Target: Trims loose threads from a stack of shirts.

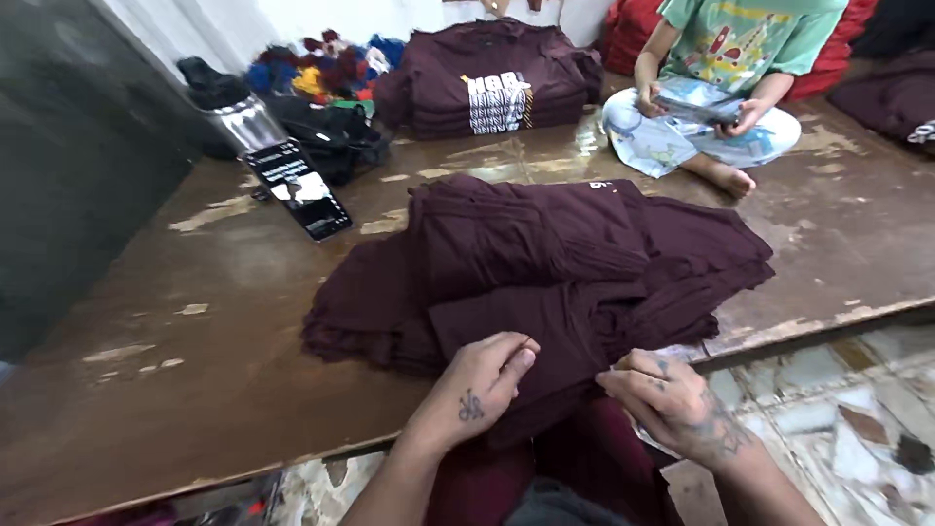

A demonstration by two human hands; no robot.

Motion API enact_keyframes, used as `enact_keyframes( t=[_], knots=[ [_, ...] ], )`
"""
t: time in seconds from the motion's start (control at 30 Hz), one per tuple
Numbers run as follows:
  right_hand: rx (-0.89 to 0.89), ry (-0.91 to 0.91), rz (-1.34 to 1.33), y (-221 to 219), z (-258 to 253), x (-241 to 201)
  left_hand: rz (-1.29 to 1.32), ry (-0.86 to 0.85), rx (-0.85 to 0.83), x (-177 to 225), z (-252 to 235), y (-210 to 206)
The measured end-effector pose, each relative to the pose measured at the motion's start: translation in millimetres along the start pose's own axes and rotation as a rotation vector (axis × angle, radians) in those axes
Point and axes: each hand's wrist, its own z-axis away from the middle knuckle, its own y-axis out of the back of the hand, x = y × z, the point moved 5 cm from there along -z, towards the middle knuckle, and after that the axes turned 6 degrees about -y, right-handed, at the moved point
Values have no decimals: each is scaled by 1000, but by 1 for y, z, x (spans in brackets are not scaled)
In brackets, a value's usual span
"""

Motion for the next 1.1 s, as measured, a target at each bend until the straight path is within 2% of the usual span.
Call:
enact_keyframes(
  t=[0.13, 0.23, 0.33, 0.43, 0.57, 0.77, 0.93, 1.1],
  knots=[
    [-63, -56, -27, 20, 9, -2, 172, -50, 90, -7, -2, 5],
    [-12, -112, -7, 14, -5, -5, 327, -119, 278, -4, -12, -1],
    [27, -169, -49, -4, -23, -3, 514, -99, 277, -2, -23, -17],
    [-7, -129, -79, -25, -24, 6, 494, -55, 286, -8, -24, -24],
    [-53, -78, -212, -4, -6, 13, 534, -95, 335, -13, -16, -20],
    [-229, -65, -177, 18, -6, 3, 534, -129, 337, -17, -16, -22],
    [-108, -160, -132, 18, -18, 5, 470, -119, 326, -13, -16, -24],
    [-21, -226, -125, -11, -23, 17, 389, -112, 313, -8, -17, -25]
  ],
)
